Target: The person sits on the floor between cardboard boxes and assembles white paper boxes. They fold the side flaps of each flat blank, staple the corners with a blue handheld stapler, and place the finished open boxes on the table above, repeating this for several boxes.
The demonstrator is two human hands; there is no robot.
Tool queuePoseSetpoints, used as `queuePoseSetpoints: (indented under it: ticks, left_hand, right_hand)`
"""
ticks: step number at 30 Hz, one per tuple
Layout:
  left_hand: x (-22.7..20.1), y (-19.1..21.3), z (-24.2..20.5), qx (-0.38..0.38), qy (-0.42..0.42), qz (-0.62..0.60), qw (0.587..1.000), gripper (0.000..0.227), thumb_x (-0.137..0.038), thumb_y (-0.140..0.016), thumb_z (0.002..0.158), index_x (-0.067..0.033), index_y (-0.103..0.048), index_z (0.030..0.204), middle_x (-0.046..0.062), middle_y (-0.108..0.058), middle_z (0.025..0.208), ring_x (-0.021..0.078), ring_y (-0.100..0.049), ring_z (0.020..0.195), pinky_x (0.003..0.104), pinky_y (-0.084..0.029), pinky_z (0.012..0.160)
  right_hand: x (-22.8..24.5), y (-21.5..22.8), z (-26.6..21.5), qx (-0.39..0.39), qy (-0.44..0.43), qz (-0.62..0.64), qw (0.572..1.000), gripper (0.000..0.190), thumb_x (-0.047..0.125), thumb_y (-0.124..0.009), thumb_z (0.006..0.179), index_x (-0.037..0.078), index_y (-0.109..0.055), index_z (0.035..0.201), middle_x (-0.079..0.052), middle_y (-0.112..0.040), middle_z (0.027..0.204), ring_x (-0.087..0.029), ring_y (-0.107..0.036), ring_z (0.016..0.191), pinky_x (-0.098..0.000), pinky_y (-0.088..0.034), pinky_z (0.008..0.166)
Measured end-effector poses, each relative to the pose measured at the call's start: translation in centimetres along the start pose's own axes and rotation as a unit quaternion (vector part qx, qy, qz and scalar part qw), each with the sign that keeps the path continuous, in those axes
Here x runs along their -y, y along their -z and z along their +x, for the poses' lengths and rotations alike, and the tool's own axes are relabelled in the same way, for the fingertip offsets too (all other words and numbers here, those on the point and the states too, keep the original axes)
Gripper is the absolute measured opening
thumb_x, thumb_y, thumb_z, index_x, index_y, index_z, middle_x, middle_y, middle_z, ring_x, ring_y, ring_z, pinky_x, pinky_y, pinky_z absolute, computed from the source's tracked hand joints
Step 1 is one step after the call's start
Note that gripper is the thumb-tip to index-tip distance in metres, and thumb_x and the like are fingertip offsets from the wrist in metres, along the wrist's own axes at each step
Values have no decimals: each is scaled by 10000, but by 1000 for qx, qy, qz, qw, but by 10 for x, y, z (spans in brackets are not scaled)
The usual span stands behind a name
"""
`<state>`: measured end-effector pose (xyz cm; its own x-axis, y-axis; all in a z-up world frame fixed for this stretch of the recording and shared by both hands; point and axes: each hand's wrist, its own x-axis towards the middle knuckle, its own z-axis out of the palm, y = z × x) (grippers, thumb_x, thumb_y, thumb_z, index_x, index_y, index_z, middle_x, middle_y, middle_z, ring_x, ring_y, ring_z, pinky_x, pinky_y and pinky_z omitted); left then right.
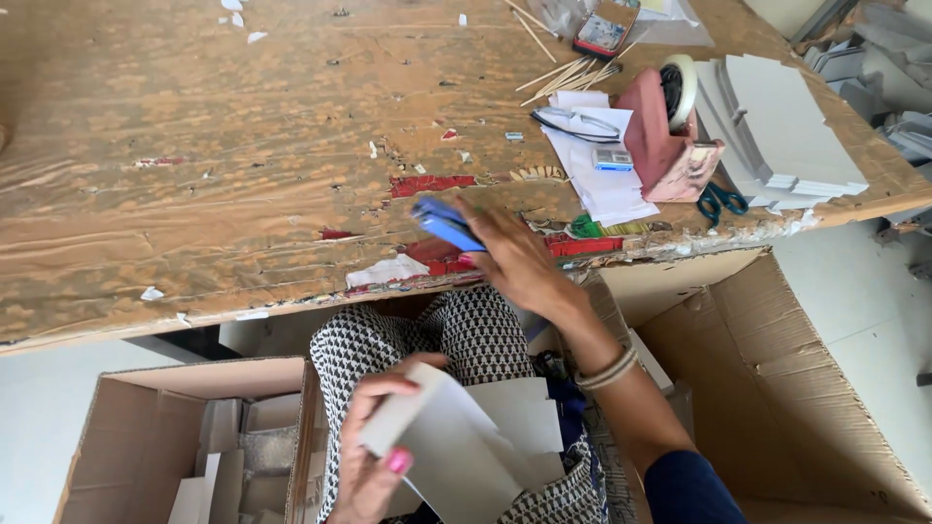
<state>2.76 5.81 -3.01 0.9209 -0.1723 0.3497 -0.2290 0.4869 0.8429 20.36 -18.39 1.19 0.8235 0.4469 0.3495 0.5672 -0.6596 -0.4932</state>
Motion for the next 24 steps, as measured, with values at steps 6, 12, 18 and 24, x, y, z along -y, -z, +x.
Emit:
queuePoseSetpoints:
  ticks: [6, 12, 18, 24]
  left_hand:
    - [-18, -9, 17, -319, -285, 54, 902, 869, -481, -862, 926, -109, -327, 1500, 166, -491, 1351, 306, -634, 1258, 482, -589, 1084]
    - [46, -23, 11, -99, -267, 486, 826, 978, -456, -845, 710, -121, -323, 1466, 164, -424, 1314, 374, -505, 1253, 486, -485, 1042]
    - [46, -20, 9, -132, -13, 98, 986, 941, -289, -619, 923, 41, -48, 1594, 302, -475, 1403, 359, -557, 1219, 440, -445, 1058]
    - [78, -8, -23, 79, -77, 263, 958, 835, -161, -506, 944, 126, -68, 1595, 309, -512, 1470, 346, -576, 1324, 445, -397, 1165]
  right_hand:
    - [28, -14, -1, -112, 103, 93, 984, 776, 243, -796, 868, 141, -357, 1499, -141, -520, 1480, -322, -491, 1391, -491, -409, 1167]
    - [61, -33, -57, -248, -52, 560, 788, 912, 228, -725, 942, 96, -161, 1646, -117, -367, 1632, -276, -405, 1480, -439, -375, 1227]
    - [91, -77, -135, -41, -27, 477, 877, 772, 172, -588, 991, -43, -191, 1618, -233, -343, 1644, -301, -382, 1510, -425, -313, 1238]
    - [70, -93, -164, -156, -18, 473, 867, 699, 222, -477, 1012, -55, -202, 1592, -265, -535, 1430, -274, -563, 1252, -423, -455, 1107]
